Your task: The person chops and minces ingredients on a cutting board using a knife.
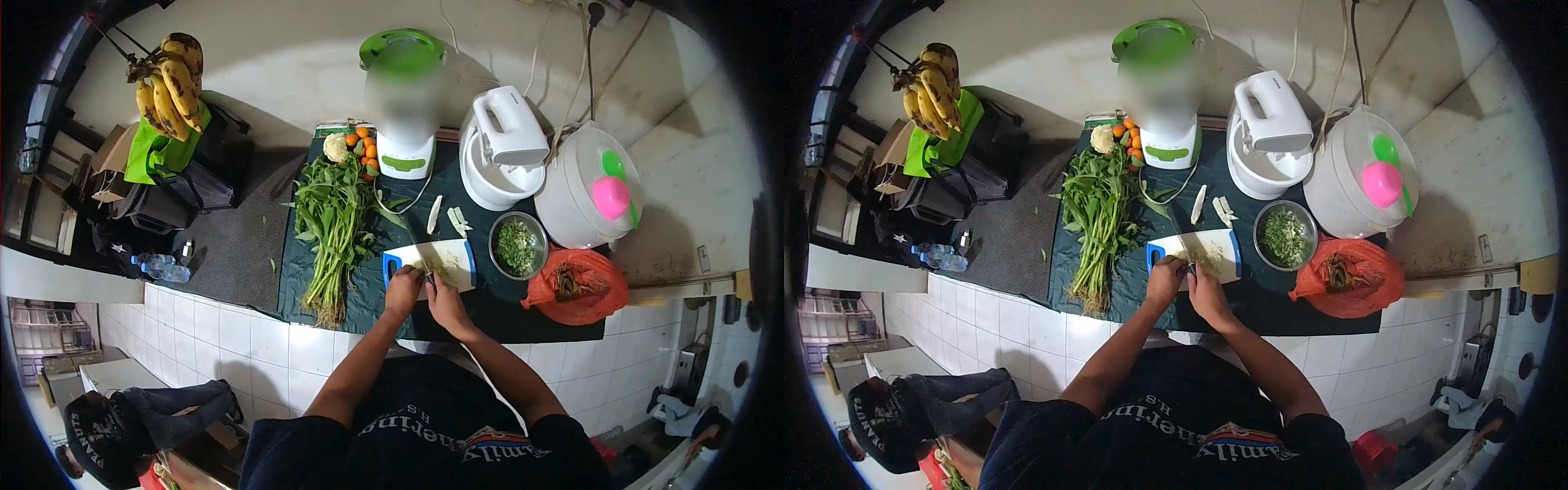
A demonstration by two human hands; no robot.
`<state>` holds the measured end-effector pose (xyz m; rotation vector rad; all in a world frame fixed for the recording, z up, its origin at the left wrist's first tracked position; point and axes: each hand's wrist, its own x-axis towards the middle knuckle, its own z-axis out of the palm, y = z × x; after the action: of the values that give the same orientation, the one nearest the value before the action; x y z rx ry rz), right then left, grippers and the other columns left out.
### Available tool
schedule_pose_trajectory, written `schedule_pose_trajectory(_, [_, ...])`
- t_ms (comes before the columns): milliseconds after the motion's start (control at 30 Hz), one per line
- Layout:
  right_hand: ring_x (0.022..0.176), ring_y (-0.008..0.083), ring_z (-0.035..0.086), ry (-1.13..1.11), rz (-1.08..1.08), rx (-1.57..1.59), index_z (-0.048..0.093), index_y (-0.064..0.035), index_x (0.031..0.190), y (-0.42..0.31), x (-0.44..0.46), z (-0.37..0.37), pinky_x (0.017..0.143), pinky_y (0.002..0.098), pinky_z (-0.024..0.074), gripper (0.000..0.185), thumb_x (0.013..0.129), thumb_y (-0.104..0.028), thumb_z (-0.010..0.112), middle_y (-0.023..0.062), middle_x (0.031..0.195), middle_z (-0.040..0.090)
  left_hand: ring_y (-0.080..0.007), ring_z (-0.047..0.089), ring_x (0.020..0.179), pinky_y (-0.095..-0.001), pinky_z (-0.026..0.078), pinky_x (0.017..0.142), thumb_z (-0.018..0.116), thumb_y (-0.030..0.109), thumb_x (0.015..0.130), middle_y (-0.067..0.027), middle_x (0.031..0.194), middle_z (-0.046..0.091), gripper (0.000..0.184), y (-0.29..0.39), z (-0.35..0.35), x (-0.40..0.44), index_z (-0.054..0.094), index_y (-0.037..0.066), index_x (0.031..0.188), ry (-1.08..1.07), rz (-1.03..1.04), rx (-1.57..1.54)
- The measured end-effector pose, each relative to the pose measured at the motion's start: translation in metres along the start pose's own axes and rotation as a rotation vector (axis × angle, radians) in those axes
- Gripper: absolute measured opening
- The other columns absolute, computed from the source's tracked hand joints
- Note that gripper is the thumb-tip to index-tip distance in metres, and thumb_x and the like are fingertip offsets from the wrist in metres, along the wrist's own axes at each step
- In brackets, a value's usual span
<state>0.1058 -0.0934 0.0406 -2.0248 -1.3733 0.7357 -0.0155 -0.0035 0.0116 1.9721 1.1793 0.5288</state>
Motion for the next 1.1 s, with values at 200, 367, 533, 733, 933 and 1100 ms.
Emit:
schedule_pose_trajectory(200, [0.092, 0.0517, 0.067, -0.02, -0.003, -0.043, 0.053, 0.0071, 0.137, 0.002, -0.028, -0.004, 0.082, 0.0578, 0.0535, 0.045, 0.103, -0.022, 0.055, 0.0345, 0.101, 0.069, -0.0388, 0.069, 0.092, -0.048, 0.057, 0.079, 0.068, 0.015, 0.092, -0.017, 0.1, 0.07, 0.014, -0.007, 0.005, 0.0, 0.074, 0.003, 0.097, 0.026, 0.076, 0.034])
schedule_pose_trajectory(367, [0.095, 0.0519, 0.067, -0.076, 0.112, -0.033, 0.052, 0.0054, 0.139, 0.001, -0.024, 0.002, 0.084, 0.0573, 0.0533, 0.045, 0.102, -0.021, 0.056, 0.0344, 0.101, 0.069, -0.0393, 0.069, 0.092, -0.0483, 0.057, 0.078, 0.067, 0.015, 0.093, -0.0172, 0.1, 0.069, 0.015, -0.01, 0.007, 0.0, 0.074, 0.003, 0.098, 0.01, 0.077, 0.03])
schedule_pose_trajectory(533, [0.089, 0.0524, 0.067, 0.055, -0.05, 0.002, 0.055, 0.0074, 0.133, 0.006, 0.0, 0.006, 0.078, 0.0583, 0.0524, 0.04, 0.102, -0.018, 0.057, 0.0337, 0.094, 0.069, -0.0406, 0.069, 0.089, -0.0492, 0.057, 0.077, 0.067, 0.016, 0.093, -0.0179, 0.1, 0.07, 0.015, 0.002, 0.001, 0.0, 0.075, 0.004, 0.098, 0.019, -0.012, -0.027])
schedule_pose_trajectory(733, [0.093, 0.0521, 0.067, -0.006, -0.075, -0.005, 0.051, 0.009, 0.136, -0.002, -0.018, -0.008, 0.082, 0.0584, 0.0523, 0.043, 0.103, -0.018, 0.054, 0.0349, 0.1, 0.068, -0.0403, 0.071, 0.088, -0.0474, 0.056, 0.077, 0.072, 0.01, 0.089, -0.0211, 0.099, 0.072, 0.017, -0.001, 0.004, 0.002, 0.076, 0.0, 0.101, 0.031, 0.014, -0.022])
schedule_pose_trajectory(933, [0.087, 0.0514, 0.068, -0.001, -0.02, -0.001, 0.053, 0.0095, 0.135, 0.004, -0.021, -0.001, 0.079, 0.0577, 0.0534, 0.043, 0.103, -0.019, 0.055, 0.0344, 0.096, 0.069, -0.0406, 0.069, 0.091, -0.0492, 0.057, 0.078, 0.068, 0.015, 0.092, -0.0187, 0.098, 0.07, 0.015, -0.001, 0.003, 0.001, 0.075, 0.003, 0.097, 0.011, 0.017, -0.013])
schedule_pose_trajectory(1100, [0.087, 0.0515, 0.067, 0.052, -0.049, 0.029, 0.053, 0.0081, 0.135, 0.01, 0.001, 0.01, 0.077, 0.0578, 0.0526, 0.042, 0.102, -0.018, 0.055, 0.0334, 0.093, 0.069, -0.0411, 0.069, 0.089, -0.0492, 0.057, 0.078, 0.069, 0.015, 0.091, -0.0193, 0.097, 0.07, 0.014, 0.007, -0.001, 0.003, 0.075, 0.003, 0.095, 0.032, -0.009, 0.008])
